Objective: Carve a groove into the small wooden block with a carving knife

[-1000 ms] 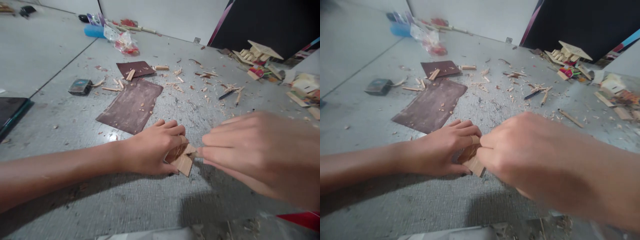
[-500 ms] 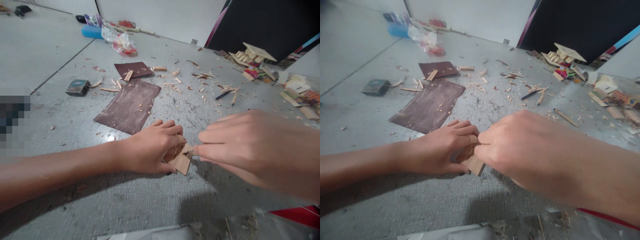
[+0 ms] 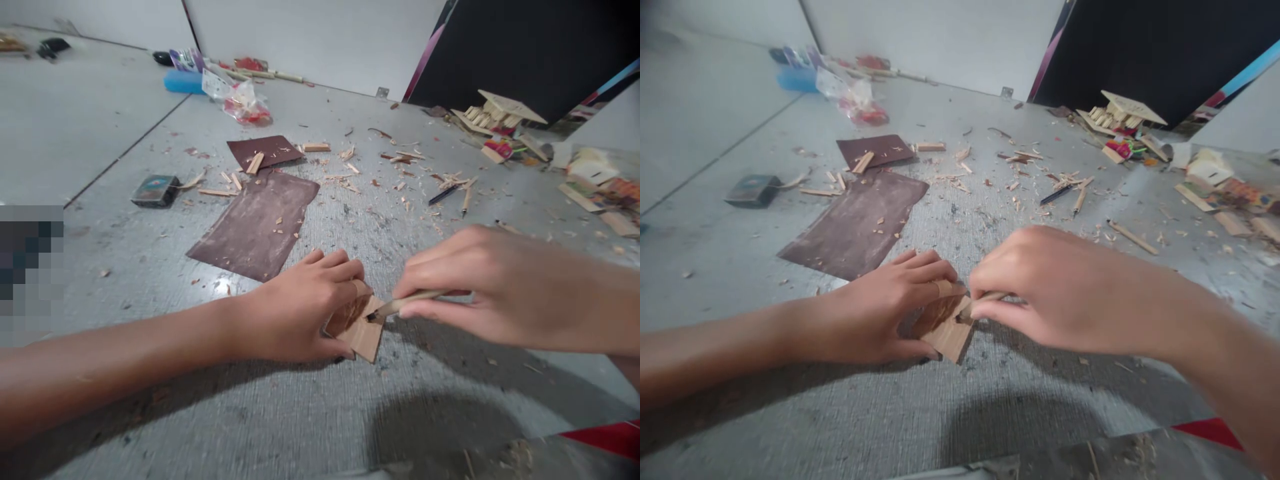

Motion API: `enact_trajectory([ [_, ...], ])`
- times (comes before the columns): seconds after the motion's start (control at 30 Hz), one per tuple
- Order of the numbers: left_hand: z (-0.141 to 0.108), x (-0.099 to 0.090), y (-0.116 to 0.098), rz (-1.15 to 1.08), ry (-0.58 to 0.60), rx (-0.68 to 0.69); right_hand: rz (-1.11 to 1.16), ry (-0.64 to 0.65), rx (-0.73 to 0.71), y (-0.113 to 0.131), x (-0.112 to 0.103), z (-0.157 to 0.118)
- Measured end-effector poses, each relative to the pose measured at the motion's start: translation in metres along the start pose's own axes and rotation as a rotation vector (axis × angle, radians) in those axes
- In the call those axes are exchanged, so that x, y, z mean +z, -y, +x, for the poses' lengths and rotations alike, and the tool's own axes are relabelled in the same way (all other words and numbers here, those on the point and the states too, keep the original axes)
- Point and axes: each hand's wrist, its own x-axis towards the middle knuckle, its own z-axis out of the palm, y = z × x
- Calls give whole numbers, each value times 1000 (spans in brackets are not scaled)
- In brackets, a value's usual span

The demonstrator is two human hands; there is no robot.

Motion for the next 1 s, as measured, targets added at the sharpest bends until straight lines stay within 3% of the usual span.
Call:
enact_trajectory([
  [0.1, 0, 0, 0, -11, 5, -1, 115, 53, 43, -1, 7, -8],
  [0.3, -2, 0, 1, -11, 8, -18, 315, -29, 145, -17, 27, -17],
  [0.47, -1, 0, 0, -20, 42, -43, 388, -170, 109, -24, 39, -22],
  [0.67, 0, -3, -4, -60, 50, -76, 311, -359, 24, -24, 38, -32],
  [1.0, -1, -4, -10, -130, 30, -102, 325, -330, -17, -22, 42, -32],
])
